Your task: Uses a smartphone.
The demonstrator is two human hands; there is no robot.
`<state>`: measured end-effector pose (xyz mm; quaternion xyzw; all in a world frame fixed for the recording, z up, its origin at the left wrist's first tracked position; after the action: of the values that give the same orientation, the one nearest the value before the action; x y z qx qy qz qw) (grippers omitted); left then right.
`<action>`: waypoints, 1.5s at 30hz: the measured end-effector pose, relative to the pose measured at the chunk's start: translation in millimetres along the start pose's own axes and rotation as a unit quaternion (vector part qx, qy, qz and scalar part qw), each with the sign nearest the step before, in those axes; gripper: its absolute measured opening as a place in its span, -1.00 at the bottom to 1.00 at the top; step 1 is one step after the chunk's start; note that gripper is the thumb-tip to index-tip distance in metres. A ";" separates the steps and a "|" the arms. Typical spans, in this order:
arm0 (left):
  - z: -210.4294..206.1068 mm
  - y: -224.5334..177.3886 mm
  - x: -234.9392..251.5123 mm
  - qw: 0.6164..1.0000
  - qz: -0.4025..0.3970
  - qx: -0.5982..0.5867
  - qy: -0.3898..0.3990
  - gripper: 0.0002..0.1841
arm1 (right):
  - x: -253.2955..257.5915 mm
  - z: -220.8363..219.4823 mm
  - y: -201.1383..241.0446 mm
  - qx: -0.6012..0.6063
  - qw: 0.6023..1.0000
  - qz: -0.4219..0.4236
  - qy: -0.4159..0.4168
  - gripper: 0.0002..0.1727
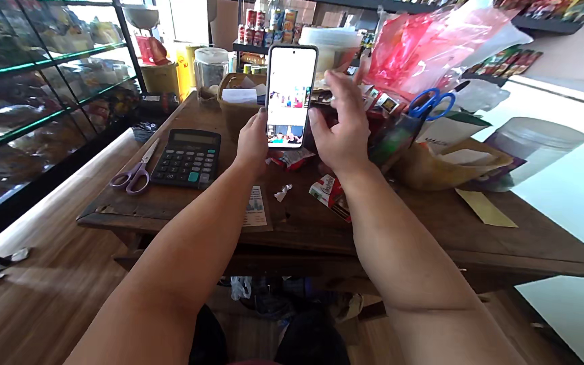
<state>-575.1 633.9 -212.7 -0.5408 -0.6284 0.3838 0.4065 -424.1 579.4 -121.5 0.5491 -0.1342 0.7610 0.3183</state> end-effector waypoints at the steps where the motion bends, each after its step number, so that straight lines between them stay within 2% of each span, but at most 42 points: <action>1: -2.7 0.6 -1.0 1.000 -0.002 0.011 0.007 -0.50 | 1.1 6.7 4.1 -0.019 0.999 0.027 -0.031 -0.47; 4: -8.3 2.9 -2.7 0.999 -0.001 0.028 0.016 -0.50 | 2.5 14.4 2.7 -0.052 0.996 0.045 -0.061 -0.50; 9: -14.4 2.0 -5.1 0.997 -0.024 0.063 0.039 -0.51 | 5.1 12.7 -1.2 -0.082 0.995 0.035 -0.049 -0.47; 13: -17.5 3.4 -8.9 0.994 -0.023 0.096 0.046 -0.51 | 5.4 5.4 -5.5 -0.112 0.994 -0.004 0.002 -0.42; 17: -17.9 4.5 -8.6 0.993 -0.027 0.098 0.053 -0.51 | 6.1 0.2 -9.8 -0.128 0.982 -0.092 0.106 -0.36; 23: -19.3 5.4 -8.2 0.995 -0.027 0.079 0.057 -0.52 | 4.3 3.7 -7.1 -0.088 0.996 -0.017 0.003 -0.37; 27: -14.2 5.3 -5.0 0.999 -0.018 0.030 0.040 -0.50 | 3.2 11.1 -2.9 -0.029 0.998 0.028 -0.049 -0.50; 34: -0.8 -1.9 -5.1 1.000 -0.012 -0.013 -0.016 -0.48 | 0.4 2.7 -6.1 -0.045 0.998 0.022 -0.024 -0.59; 42: -3.0 -3.7 -7.6 1.000 -0.011 -0.002 -0.015 -0.49 | 0.1 -1.4 -6.0 -0.046 0.999 0.007 0.007 -0.60; 45: -4.2 -3.4 -8.0 1.000 -0.015 0.006 -0.011 -0.49 | -0.5 -3.4 -5.1 -0.059 0.996 -0.026 0.063 -0.56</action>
<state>-571.7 625.8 -208.8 -0.5246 -0.6386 0.3873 0.4087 -423.2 585.0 -123.8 0.4836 -0.1444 0.7761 0.3782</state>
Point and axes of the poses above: each hand's wrist, its own x-axis towards the middle knuckle, its own z-axis out of the back of the hand, y = z × x, the point moved 9 cm from there along x, towards the middle knuckle, and after that the axes turned 1 degree about x, right-handed, at the moved point
